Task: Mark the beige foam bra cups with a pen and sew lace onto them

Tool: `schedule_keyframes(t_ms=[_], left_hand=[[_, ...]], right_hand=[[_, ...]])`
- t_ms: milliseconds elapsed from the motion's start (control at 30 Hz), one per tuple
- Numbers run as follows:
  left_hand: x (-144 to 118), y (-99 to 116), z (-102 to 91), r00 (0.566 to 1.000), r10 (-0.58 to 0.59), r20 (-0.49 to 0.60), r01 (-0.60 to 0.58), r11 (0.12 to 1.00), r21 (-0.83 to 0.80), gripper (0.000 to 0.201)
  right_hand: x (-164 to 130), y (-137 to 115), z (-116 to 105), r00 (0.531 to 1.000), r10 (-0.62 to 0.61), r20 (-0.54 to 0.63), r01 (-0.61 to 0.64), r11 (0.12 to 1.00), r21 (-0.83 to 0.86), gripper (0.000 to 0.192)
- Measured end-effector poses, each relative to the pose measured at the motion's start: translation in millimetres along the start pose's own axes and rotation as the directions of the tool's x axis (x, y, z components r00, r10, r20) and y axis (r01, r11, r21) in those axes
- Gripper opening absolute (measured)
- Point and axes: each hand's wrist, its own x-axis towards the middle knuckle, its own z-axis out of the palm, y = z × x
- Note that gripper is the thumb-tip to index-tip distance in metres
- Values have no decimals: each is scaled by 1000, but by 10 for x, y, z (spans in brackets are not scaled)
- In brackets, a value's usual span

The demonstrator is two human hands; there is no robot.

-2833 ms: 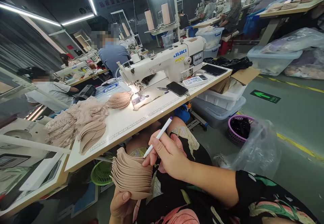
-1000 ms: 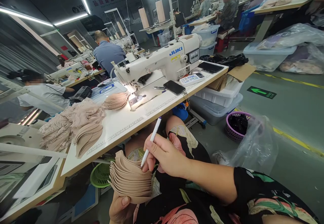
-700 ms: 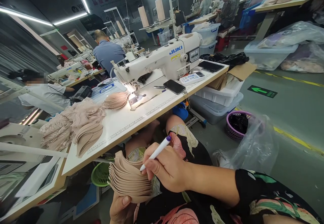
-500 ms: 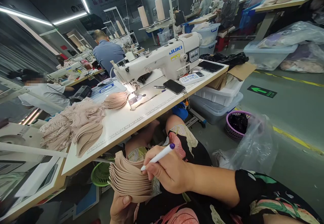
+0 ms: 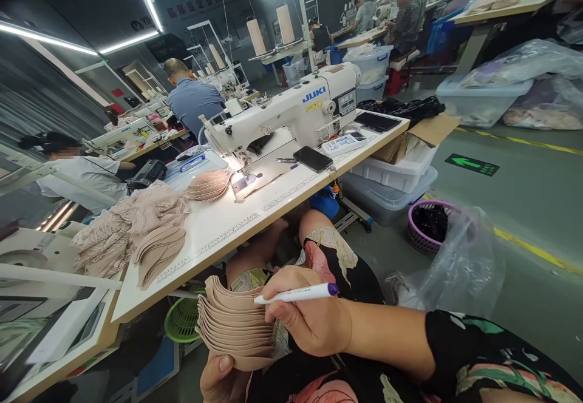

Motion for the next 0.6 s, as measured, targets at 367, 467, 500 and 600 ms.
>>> schedule_keyframes(t_ms=[367,467,500,600], left_hand=[[56,-43,-272,1000,23,7,-23,999,-31,95],[48,-50,-284,997,67,40,-66,997,-41,92],[47,-50,-279,995,76,67,-73,996,-48,91],[49,-48,-241,987,77,142,-68,996,-66,86]], right_hand=[[-7,-28,82,994,68,-83,-67,998,7,22],[-44,-66,89,998,-1,-63,-4,998,-66,26],[-56,-77,98,998,-12,-66,8,997,-72,27],[-65,-94,138,997,21,-81,-22,1000,-10,25]])
